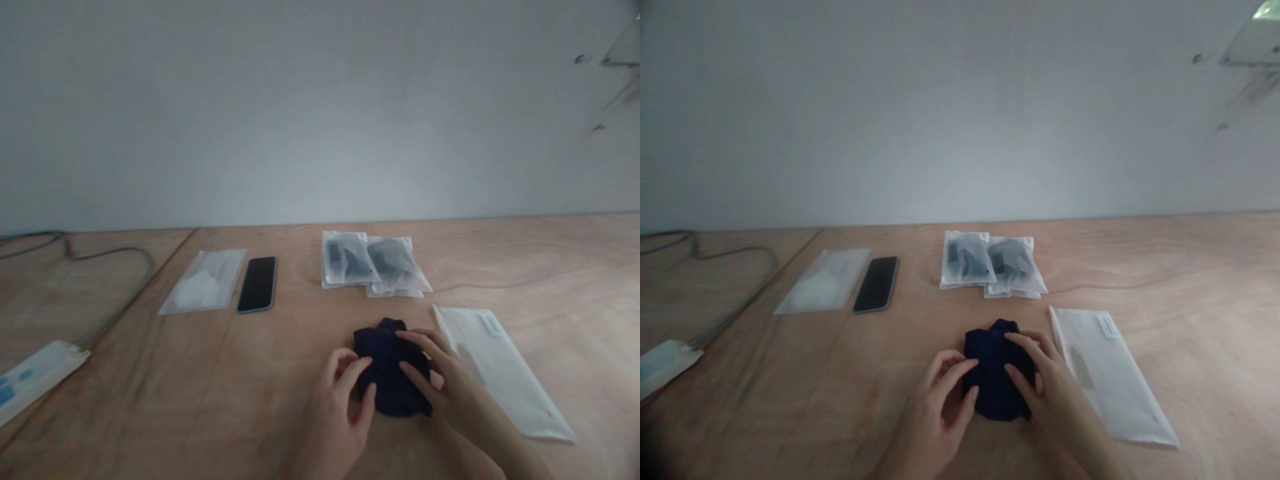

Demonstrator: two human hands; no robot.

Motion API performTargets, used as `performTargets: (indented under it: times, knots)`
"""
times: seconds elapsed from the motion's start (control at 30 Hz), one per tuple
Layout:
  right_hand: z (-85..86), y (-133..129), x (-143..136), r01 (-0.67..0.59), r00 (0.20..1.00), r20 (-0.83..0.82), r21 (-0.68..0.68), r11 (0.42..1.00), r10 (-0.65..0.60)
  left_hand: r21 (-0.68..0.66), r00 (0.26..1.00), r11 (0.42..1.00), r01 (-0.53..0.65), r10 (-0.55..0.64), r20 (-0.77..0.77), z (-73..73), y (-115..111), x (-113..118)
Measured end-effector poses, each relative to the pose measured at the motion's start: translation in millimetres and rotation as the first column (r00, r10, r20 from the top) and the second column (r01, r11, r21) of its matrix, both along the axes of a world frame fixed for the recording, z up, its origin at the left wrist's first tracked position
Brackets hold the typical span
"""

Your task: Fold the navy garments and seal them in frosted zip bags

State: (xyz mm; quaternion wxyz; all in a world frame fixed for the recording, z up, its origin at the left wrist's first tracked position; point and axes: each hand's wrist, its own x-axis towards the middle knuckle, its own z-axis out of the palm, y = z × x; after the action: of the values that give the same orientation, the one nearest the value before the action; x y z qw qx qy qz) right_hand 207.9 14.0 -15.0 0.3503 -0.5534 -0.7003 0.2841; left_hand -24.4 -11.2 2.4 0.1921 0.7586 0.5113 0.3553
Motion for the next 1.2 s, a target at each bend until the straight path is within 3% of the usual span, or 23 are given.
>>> performTargets:
  times: [0.2,0.3,0.43,0.57,0.67,0.73,0.8,0.87,0.93,1.0,1.07,1.2]
  knots:
    - [3.2,11,-69,-0.138,0.990,-0.028,0.058,0.989,0.140,0.166,0.984,0.980,-0.111,0.131,-0.118,5.5,-4,-55]
    - [8.3,7,-76,-0.169,0.985,0.072,0.155,0.973,0.159,0.199,0.955,0.978,0.069,-0.007,-0.298,10.6,-3,-78]
    - [0.5,1,-64,-0.283,0.935,0.275,0.207,0.936,0.222,0.131,0.875,0.950,0.284,-0.200,-0.441,9.0,3,-88]
    - [-14.3,-4,-60,-0.256,0.924,0.343,0.224,0.940,0.170,0.078,0.866,0.952,0.297,-0.234,-0.442,3.7,9,-83]
    - [-12.1,-2,-55,-0.257,0.922,0.347,0.221,0.941,0.170,0.060,0.873,0.957,0.283,-0.232,-0.430,2.4,9,-83]
    - [-6.7,4,-39,-0.202,0.936,0.330,0.227,0.953,0.120,0.075,0.893,0.962,0.263,-0.213,-0.396,2.3,7,-86]
    - [-4.7,11,-12,-0.043,0.942,0.331,0.272,0.961,-0.051,0.108,0.929,0.973,0.204,-0.157,-0.336,2.2,4,-92]
    - [-9.4,18,20,0.151,0.881,0.389,0.312,0.938,-0.271,0.151,0.958,0.983,0.105,-0.059,-0.281,1.5,3,-98]
    - [-19.8,23,49,0.263,0.778,0.507,0.276,0.924,-0.373,0.190,0.964,0.982,-0.005,0.055,-0.260,-0.3,4,-104]
    - [-31.4,25,68,0.292,0.727,0.592,0.192,0.937,-0.348,0.211,0.955,0.974,-0.078,0.134,-0.265,-3.3,7,-107]
    - [-38.9,26,74,0.277,0.734,0.615,0.116,0.954,-0.288,0.211,0.947,0.972,-0.107,0.165,-0.277,-7.4,9,-107]
    - [-32.3,24,55,0.236,0.805,0.553,0.033,0.971,-0.214,0.200,0.942,0.973,-0.119,0.174,-0.286,-14.7,11,-102]
